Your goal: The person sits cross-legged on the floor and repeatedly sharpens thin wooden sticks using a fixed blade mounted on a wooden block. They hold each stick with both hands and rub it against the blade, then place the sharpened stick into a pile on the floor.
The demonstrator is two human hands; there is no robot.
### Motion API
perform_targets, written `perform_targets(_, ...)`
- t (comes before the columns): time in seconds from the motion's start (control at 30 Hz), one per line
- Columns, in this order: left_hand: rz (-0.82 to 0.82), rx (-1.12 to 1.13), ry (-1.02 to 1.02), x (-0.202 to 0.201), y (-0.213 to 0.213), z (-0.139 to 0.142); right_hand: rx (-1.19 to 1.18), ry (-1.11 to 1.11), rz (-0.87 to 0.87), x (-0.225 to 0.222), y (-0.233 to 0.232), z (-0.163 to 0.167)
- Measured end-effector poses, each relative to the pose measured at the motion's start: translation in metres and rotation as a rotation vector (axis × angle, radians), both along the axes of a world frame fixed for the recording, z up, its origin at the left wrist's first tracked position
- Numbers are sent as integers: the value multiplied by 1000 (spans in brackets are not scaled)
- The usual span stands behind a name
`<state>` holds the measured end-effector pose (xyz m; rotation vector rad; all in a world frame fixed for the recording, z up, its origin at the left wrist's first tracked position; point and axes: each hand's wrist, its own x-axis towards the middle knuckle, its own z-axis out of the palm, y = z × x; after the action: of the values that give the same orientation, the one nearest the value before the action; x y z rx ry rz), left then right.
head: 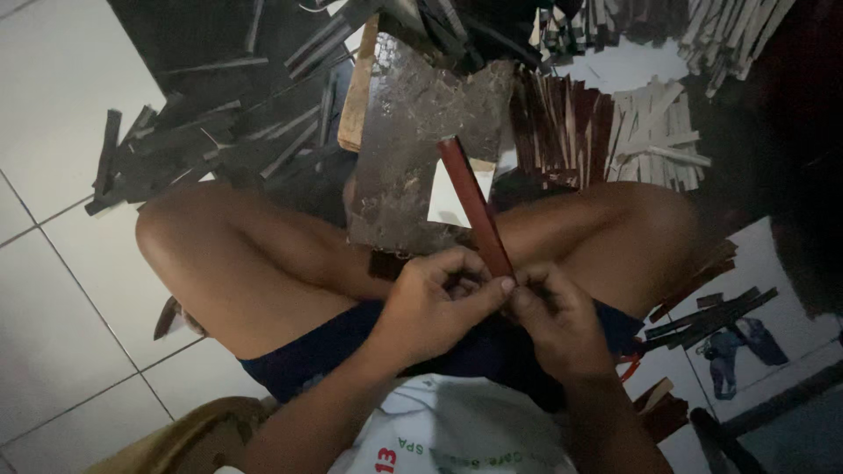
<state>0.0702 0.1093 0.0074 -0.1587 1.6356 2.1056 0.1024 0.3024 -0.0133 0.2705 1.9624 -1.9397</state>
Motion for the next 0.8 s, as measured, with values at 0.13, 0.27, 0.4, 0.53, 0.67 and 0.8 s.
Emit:
perform_targets(0.13, -43, -88, 18, -7, -4, 10, 155, -149, -3, 12, 5, -3)
perform_targets(0.27, 85, -157, -94, -17, -10, 16, -35, -96, 48, 26, 2, 3)
perform_targets(0.4, 187, -31, 43, -26, -16, 19, -40, -78, 118, 33, -1, 13)
perform_targets(0.53, 248, -48, -131, -35, -20, 20, 173, -234, 162, 39, 1, 25)
perform_targets(0.67, 320, -47, -56, -38, -17, 11, 229, -217, 160, 52, 3, 20)
perform_targets(0.8, 264, -137, 75, -31, -12, 5, 307, -7, 199, 69, 25, -11)
